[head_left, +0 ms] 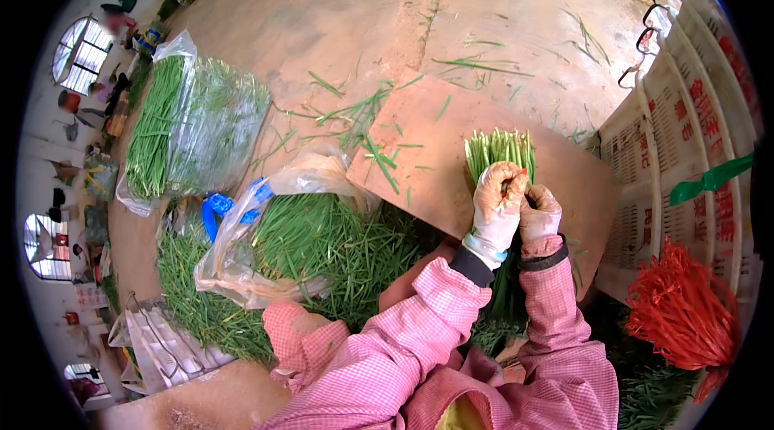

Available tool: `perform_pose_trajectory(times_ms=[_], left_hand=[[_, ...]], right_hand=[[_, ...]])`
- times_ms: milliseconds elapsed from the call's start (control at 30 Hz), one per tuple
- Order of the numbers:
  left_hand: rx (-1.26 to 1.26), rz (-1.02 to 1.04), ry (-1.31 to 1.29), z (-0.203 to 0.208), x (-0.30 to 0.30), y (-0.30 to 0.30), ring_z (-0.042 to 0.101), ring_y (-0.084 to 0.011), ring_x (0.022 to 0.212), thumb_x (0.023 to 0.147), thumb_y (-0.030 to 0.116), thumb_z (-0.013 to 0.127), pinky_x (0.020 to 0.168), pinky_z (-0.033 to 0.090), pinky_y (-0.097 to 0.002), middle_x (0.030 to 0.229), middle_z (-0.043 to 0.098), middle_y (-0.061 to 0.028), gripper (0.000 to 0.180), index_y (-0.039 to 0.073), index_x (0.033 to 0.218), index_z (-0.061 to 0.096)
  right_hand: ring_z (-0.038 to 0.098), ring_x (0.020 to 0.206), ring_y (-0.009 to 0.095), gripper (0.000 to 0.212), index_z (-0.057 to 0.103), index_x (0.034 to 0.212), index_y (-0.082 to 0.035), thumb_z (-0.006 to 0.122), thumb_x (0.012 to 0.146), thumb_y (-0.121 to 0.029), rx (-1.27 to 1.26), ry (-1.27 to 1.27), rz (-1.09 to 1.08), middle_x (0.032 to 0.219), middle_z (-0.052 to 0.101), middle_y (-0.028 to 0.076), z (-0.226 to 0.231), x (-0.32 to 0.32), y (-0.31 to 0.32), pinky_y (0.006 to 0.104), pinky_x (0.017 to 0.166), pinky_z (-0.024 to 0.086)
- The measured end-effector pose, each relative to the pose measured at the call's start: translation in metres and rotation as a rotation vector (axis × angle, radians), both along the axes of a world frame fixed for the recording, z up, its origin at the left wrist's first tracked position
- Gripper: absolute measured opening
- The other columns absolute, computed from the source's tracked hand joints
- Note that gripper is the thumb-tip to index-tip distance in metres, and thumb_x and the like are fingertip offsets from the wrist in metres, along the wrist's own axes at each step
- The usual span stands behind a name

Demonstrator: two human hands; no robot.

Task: The person gathers loose garlic sprouts from a pile, aligns them into a neat bundle, ties the bundle with a red strap, and places it onto a finished stack.

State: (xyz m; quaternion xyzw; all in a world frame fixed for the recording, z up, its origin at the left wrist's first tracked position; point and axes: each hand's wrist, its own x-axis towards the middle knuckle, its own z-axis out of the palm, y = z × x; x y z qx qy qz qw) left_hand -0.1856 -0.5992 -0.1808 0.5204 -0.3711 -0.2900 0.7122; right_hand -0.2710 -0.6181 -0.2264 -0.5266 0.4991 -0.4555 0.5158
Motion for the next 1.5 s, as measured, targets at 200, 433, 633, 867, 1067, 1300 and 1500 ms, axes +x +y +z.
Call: perform_pose_trajectory(times_ms=[200,433,633,867,1067,1300,1500], left_hand=[[0.072,-0.173,0.127,-0.01,0.017,-0.001,0.05,-0.0104,0.083,0.083,0.013,0.062,0.077,0.042,-0.0237,0.092,0.053,-0.0032,0.017,0.001,0.094,0.055],[0.428,0.017,0.014,-0.052,0.01,0.0,0.053,-0.0213,0.096,0.075,0.028,0.07,0.084,0.044,-0.034,0.107,0.053,-0.0106,0.065,0.001,0.123,0.037],[0.158,-0.192,1.032,-0.031,-0.02,0.018,0.06,-0.0177,0.084,0.074,0.005,0.069,0.073,0.051,-0.0295,0.094,0.06,-0.0077,0.041,0.007,0.11,0.049],[-0.004,-0.62,1.942,0.054,-0.058,0.053,0.057,-0.024,0.1,0.085,0.038,0.055,0.09,0.044,-0.0424,0.11,0.059,-0.0087,0.041,0.007,0.113,0.055],[-0.009,-0.328,1.942,0.09,-0.073,0.052,0.059,-0.0234,0.092,0.087,0.043,0.05,0.084,0.047,-0.039,0.105,0.06,-0.0072,0.045,0.008,0.114,0.053],[-0.003,-0.395,1.995,0.069,-0.078,0.046,0.055,-0.016,0.092,0.091,0.034,0.048,0.082,0.046,-0.0303,0.106,0.057,-0.005,0.039,0.009,0.121,0.047],[0.636,-0.757,0.879,0.021,-0.019,0.045,0.053,-0.0212,0.102,0.08,0.041,0.061,0.084,0.045,-0.0338,0.115,0.055,-0.0075,0.054,0.007,0.12,0.048]], right_hand=[[0.058,0.08,0.017,0.015,0.067,0.087,0.0,0.068,0.074,-0.008,0.004,0.443,0.063,0.094,0.062,0.011,0.009,-0.012,-0.021,0.0274,0.076,0.048],[0.052,0.103,0.018,0.028,0.062,0.103,0.002,0.062,0.082,-0.015,0.211,0.056,0.169,0.122,0.051,0.014,-0.024,-0.059,-0.037,0.0273,0.09,0.039],[0.054,0.093,0.014,0.032,0.059,0.106,0.005,0.059,0.085,-0.019,0.122,0.281,0.199,0.099,0.062,0.009,0.002,-0.067,-0.037,0.0243,0.086,0.04],[0.058,0.069,0.01,0.014,0.068,0.082,-0.003,0.062,0.079,-0.015,0.17,0.947,0.695,0.074,0.065,0.009,0.206,-0.019,-0.054,0.0252,0.064,0.047],[0.063,0.074,0.024,0.034,0.069,0.086,-0.008,0.068,0.065,-0.034,0.114,1.875,1.055,0.08,0.066,0.012,0.202,0.062,-0.089,0.0353,0.07,0.049],[0.061,0.068,0.016,0.025,0.071,0.081,-0.013,0.07,0.065,-0.031,0.235,1.755,1.152,0.076,0.066,0.007,0.078,0.035,-0.133,0.0313,0.066,0.049],[0.062,0.068,0.022,0.016,0.069,0.081,-0.009,0.067,0.069,-0.02,-0.129,0.835,1.05,0.073,0.065,0.007,0.165,0.08,-0.082,0.0316,0.064,0.048]])
